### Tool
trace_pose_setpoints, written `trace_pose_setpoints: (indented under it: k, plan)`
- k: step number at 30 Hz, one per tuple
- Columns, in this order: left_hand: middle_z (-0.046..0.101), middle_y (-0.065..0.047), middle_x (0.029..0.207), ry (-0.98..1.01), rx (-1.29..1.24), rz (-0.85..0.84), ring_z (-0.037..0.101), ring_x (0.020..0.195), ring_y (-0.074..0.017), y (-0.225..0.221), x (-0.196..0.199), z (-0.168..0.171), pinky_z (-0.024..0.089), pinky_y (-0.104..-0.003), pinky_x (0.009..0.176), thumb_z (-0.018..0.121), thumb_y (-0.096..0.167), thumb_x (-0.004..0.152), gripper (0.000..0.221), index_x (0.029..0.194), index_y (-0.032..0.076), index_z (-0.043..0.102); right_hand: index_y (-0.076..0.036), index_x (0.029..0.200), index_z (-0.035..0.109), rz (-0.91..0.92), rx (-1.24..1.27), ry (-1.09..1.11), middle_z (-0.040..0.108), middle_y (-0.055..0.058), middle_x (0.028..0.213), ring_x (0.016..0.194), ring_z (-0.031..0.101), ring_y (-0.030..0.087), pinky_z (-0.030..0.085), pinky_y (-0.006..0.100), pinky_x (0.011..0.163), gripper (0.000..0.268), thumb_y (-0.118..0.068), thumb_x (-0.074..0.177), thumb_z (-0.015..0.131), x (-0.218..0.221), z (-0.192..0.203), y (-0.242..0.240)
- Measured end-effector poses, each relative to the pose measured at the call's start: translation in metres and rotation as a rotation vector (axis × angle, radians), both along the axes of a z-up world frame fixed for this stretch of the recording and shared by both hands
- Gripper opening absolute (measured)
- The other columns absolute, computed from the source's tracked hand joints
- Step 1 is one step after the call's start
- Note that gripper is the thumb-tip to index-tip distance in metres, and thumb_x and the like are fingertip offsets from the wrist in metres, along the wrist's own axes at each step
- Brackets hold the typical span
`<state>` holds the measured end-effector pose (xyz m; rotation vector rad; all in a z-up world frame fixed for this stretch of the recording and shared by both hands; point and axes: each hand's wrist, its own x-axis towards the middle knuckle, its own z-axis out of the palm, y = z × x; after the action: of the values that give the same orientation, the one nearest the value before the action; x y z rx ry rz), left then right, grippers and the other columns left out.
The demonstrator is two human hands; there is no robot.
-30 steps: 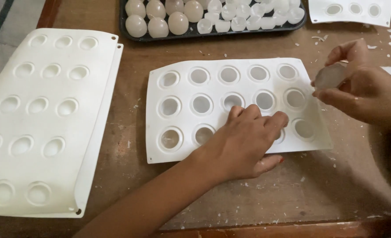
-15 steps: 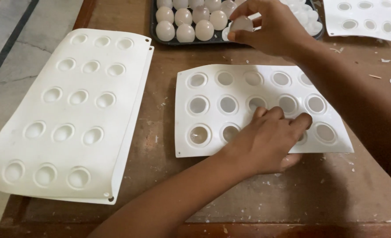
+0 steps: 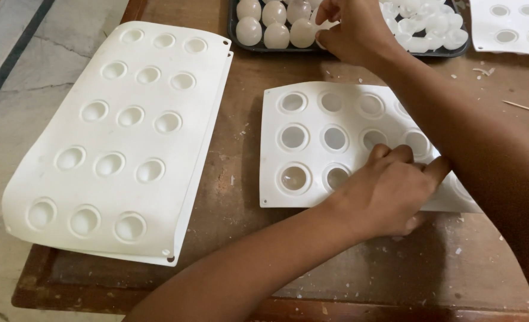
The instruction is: Removing round wax pieces from a white silicone mold and placing them on a tray.
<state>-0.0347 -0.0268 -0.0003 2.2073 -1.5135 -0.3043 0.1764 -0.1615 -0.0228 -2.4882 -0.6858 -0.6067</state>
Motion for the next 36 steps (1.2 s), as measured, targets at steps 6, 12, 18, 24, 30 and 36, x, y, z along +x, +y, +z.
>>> trace_pose_setpoints:
  k: [6, 12, 18, 24, 30, 36]
  plan:
    - [0.076, -0.016, 0.088, -0.025, -0.267, 0.057, 0.066, 0.102, -0.0379, 0.000, -0.005, -0.016, 0.046, -0.058, 0.099, 0.082, 0.025, 0.074, 0.069, 0.132, 0.002, 0.053, -0.006, 0.117, 0.068, -0.154, 0.193, 0.235, 0.072, 0.006, 0.110, 0.087, 0.070, 0.018, 0.053, 0.031, 0.059, 0.020, -0.006, 0.097, 0.067, -0.013, 0.022, 0.002]
    - [0.076, -0.017, 0.086, -0.015, -0.167, 0.051, 0.066, 0.103, -0.0371, 0.001, -0.004, -0.007, 0.046, -0.056, 0.096, 0.082, 0.023, 0.074, 0.065, 0.127, 0.000, 0.053, -0.011, 0.121, 0.076, -0.206, -0.084, 0.308, 0.075, 0.012, 0.096, 0.078, 0.069, 0.022, 0.054, 0.036, 0.069, 0.023, -0.011, 0.107, 0.058, -0.005, 0.026, -0.006]
    - [0.076, -0.016, 0.085, -0.016, -0.221, 0.051, 0.065, 0.102, -0.0371, 0.000, -0.004, -0.012, 0.044, -0.058, 0.096, 0.082, 0.020, 0.070, 0.063, 0.122, 0.000, 0.054, -0.006, 0.115, 0.075, -0.124, -0.133, 0.339, 0.075, 0.012, 0.098, 0.088, 0.072, 0.022, 0.057, 0.035, 0.071, 0.019, -0.014, 0.098, 0.073, -0.018, 0.035, 0.000]
    - [0.077, -0.015, 0.083, 0.007, -0.121, 0.028, 0.065, 0.105, -0.0355, 0.003, -0.003, -0.003, 0.044, -0.057, 0.099, 0.081, 0.020, 0.073, 0.066, 0.128, -0.001, 0.052, -0.003, 0.115, 0.074, -0.115, -0.150, 0.247, 0.075, 0.012, 0.111, 0.091, 0.073, 0.024, 0.059, 0.038, 0.073, 0.024, -0.015, 0.095, 0.079, -0.018, 0.033, -0.005]
    - [0.076, -0.017, 0.093, -0.025, -0.221, 0.059, 0.063, 0.108, -0.0392, 0.002, -0.005, -0.011, 0.045, -0.056, 0.095, 0.083, 0.021, 0.069, 0.072, 0.131, 0.001, 0.052, -0.003, 0.106, 0.077, -0.133, -0.206, 0.245, 0.078, 0.014, 0.102, 0.085, 0.075, 0.025, 0.060, 0.038, 0.073, 0.014, -0.007, 0.092, 0.078, -0.023, 0.039, 0.006]
    - [0.076, -0.015, 0.095, -0.045, -0.173, 0.053, 0.063, 0.109, -0.0370, 0.002, -0.005, -0.010, 0.043, -0.055, 0.096, 0.083, 0.022, 0.068, 0.071, 0.129, 0.002, 0.052, 0.003, 0.109, 0.067, -0.078, -0.132, 0.134, 0.074, 0.015, 0.110, 0.089, 0.075, 0.023, 0.060, 0.035, 0.072, 0.028, -0.005, 0.087, 0.083, -0.024, 0.035, -0.004]
